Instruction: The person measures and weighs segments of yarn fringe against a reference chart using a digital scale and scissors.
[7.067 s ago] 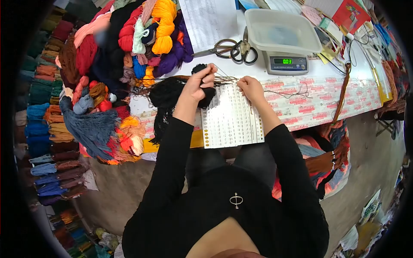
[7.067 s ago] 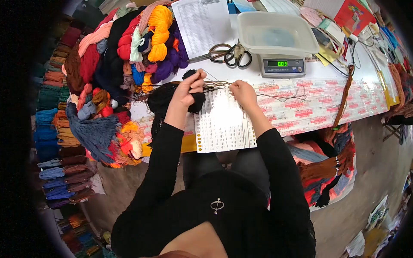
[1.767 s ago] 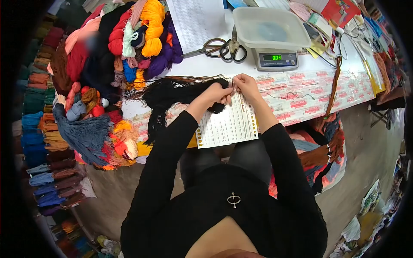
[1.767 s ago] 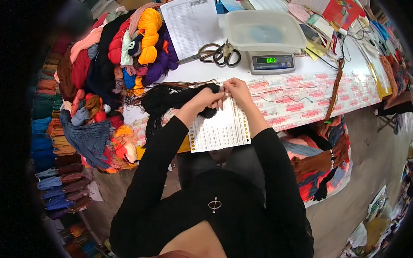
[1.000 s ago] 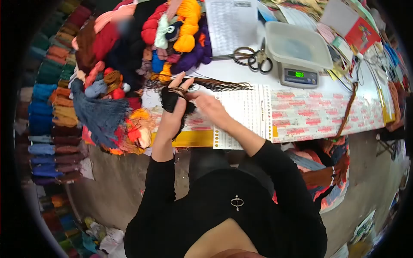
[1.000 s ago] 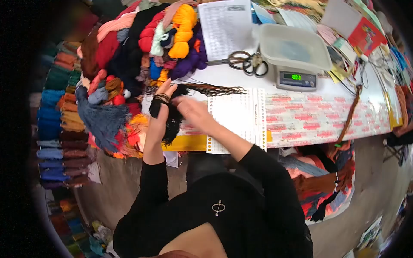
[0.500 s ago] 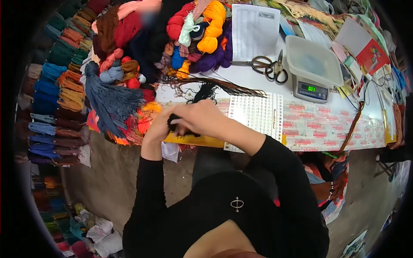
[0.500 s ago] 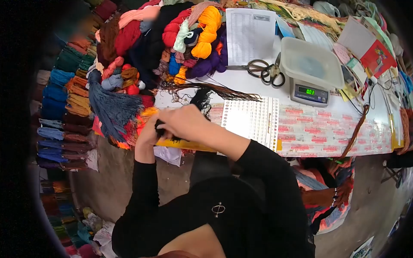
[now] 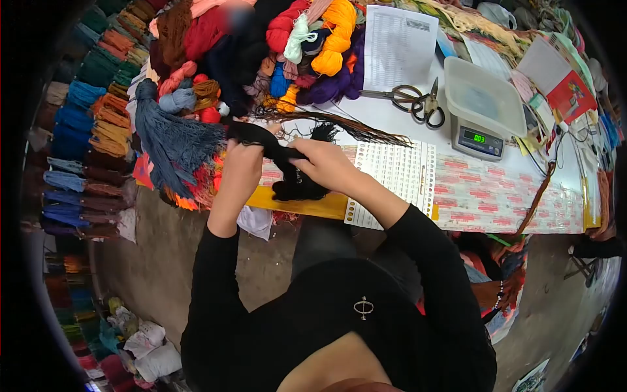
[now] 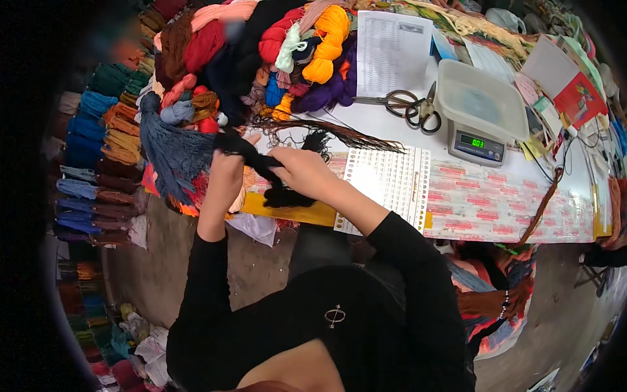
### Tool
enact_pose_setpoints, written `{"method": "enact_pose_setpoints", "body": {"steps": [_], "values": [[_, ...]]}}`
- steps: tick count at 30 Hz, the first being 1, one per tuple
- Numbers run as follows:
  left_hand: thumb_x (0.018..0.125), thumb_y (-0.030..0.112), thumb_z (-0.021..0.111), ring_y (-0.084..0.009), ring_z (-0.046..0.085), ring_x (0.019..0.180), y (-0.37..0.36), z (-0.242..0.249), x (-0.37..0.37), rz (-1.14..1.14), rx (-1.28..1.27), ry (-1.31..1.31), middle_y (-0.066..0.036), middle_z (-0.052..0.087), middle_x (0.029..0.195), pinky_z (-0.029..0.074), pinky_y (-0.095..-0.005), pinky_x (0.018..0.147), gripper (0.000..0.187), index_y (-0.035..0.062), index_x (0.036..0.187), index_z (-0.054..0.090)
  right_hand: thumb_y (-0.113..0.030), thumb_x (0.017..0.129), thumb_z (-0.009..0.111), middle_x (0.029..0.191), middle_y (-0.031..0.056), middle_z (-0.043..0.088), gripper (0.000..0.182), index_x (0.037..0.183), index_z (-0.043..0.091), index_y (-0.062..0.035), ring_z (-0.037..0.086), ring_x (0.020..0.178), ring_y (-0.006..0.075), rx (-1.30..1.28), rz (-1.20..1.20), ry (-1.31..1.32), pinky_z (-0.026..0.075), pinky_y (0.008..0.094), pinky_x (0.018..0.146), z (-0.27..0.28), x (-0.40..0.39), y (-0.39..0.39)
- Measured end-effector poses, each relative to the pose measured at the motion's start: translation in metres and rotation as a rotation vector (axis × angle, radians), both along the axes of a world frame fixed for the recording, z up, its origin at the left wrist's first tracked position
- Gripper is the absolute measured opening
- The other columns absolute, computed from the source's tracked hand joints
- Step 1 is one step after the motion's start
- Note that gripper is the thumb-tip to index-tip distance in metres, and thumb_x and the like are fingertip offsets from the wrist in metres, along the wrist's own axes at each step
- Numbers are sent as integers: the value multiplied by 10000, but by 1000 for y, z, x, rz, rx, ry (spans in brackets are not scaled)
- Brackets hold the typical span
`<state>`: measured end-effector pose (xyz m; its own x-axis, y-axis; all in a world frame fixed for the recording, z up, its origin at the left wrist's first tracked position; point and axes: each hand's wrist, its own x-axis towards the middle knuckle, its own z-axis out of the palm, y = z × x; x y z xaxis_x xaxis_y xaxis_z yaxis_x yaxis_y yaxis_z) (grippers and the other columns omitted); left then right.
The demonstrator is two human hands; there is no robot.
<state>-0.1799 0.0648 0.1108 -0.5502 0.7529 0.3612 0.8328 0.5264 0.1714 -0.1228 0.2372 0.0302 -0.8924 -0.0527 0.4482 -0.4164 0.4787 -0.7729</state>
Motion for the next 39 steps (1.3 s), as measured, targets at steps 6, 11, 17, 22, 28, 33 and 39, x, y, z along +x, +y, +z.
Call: {"method": "enact_pose_setpoints", "body": {"steps": [6,11,17,22,28,33,39], "values": [[808,-39,506,-208,630,832,-17,-34,-12,-155,-131,-1411,-125,641,882,519,-326,704,290,-22,1093,558,-180,765,629,876,78,621,185,936,615,-111,597,810,289,194,21,116,468,376,675,3,3,12],[810,8,585,-178,613,832,-33,-67,-14,-287,350,-1534,-103,632,857,512,-296,712,215,-37,1019,606,-245,768,634,796,74,629,166,840,626,-95,598,774,280,124,-70,160,459,379,663,-28,2,14],[846,26,563,-251,649,875,-68,-3,1,149,960,-1089,-143,647,920,529,-331,819,101,-37,921,586,-268,794,607,717,85,619,159,827,627,-114,601,689,287,19,-75,-208,445,379,577,-56,4,31],[871,59,563,-292,607,994,-77,13,1,50,1266,-1111,-186,606,1030,509,-330,879,123,-39,946,552,-213,798,602,813,112,631,176,904,623,-74,597,797,300,-36,-179,-168,455,382,677,-67,5,29],[919,176,455,-268,383,1234,-74,66,32,-226,1487,361,-169,445,1248,301,-413,1042,284,31,1162,429,-222,817,590,946,146,623,262,984,608,-22,578,900,318,-69,-334,-347,454,377,787,-107,17,46],[893,289,451,-119,265,1309,-41,102,62,42,1359,1444,111,355,1363,206,-410,1064,378,280,1266,397,-200,811,578,934,156,622,219,922,627,-17,577,893,329,-41,-301,-330,453,390,784,-118,19,45],[828,257,510,-77,245,1324,-17,133,82,-250,1361,1507,185,402,1312,205,-391,1052,444,399,1239,417,-192,794,574,873,173,621,205,836,641,-3,577,855,348,73,-263,-354,456,409,762,-121,22,49]]}}
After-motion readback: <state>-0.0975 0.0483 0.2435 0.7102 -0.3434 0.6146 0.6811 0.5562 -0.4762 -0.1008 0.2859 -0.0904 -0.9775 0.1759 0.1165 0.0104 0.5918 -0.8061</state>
